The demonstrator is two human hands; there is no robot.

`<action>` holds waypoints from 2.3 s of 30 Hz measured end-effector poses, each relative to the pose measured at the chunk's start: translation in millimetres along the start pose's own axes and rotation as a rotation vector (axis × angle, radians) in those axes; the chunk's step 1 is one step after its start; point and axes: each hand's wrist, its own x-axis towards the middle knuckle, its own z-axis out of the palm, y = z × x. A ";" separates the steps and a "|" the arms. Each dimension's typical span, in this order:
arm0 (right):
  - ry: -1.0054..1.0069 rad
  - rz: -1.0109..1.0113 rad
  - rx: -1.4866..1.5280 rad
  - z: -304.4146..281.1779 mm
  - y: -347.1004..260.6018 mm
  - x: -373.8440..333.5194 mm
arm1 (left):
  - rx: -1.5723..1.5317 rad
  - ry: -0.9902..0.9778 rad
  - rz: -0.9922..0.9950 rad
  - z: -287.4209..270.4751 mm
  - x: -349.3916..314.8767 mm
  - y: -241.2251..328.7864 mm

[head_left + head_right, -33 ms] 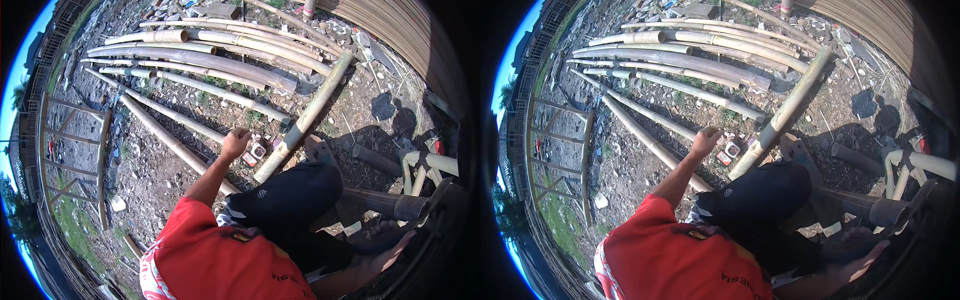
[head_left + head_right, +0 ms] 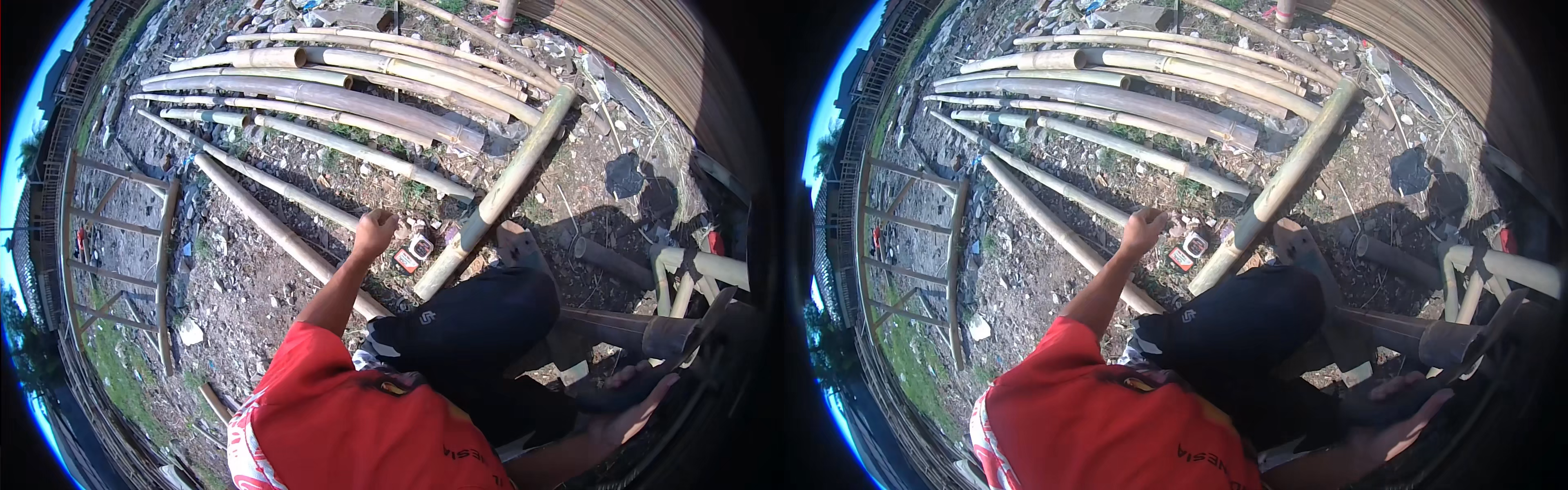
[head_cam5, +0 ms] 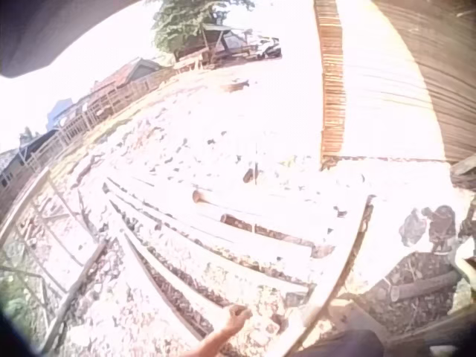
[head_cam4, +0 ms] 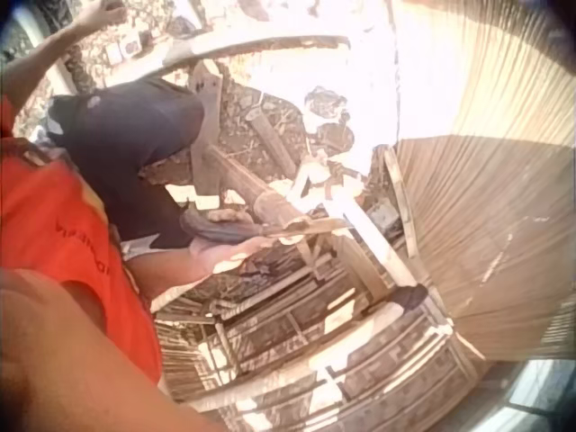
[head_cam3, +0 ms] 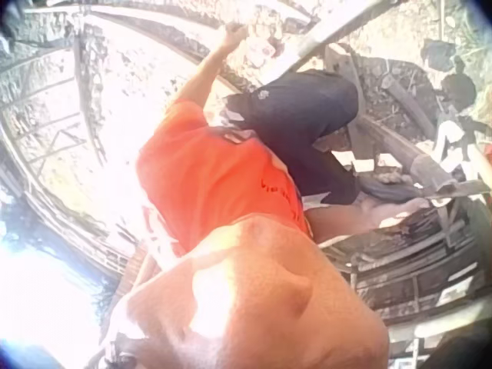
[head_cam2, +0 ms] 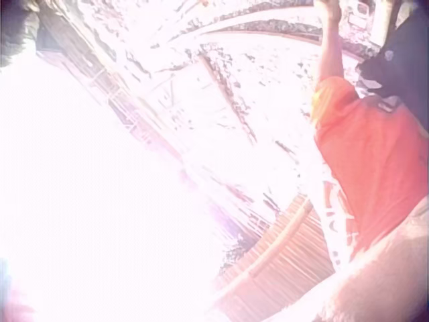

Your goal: The person measures a bamboo pole using a tape measure, cuts off a section with a hand saw, and then splits and carves bamboo pieces using a blade.

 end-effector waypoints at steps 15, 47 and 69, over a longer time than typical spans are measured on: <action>-0.144 0.063 -0.140 139.1 -12.3 172.8 | 0.123 0.426 -0.903 -162.2 63.0 -176.9; -1.200 -1.441 -1.133 932.0 369.2 -50.2 | 0.084 0.374 -0.929 -163.7 52.9 -178.7; -1.306 -0.942 -1.663 837.2 317.5 14.7 | 0.090 0.397 -0.929 -160.9 57.5 -183.7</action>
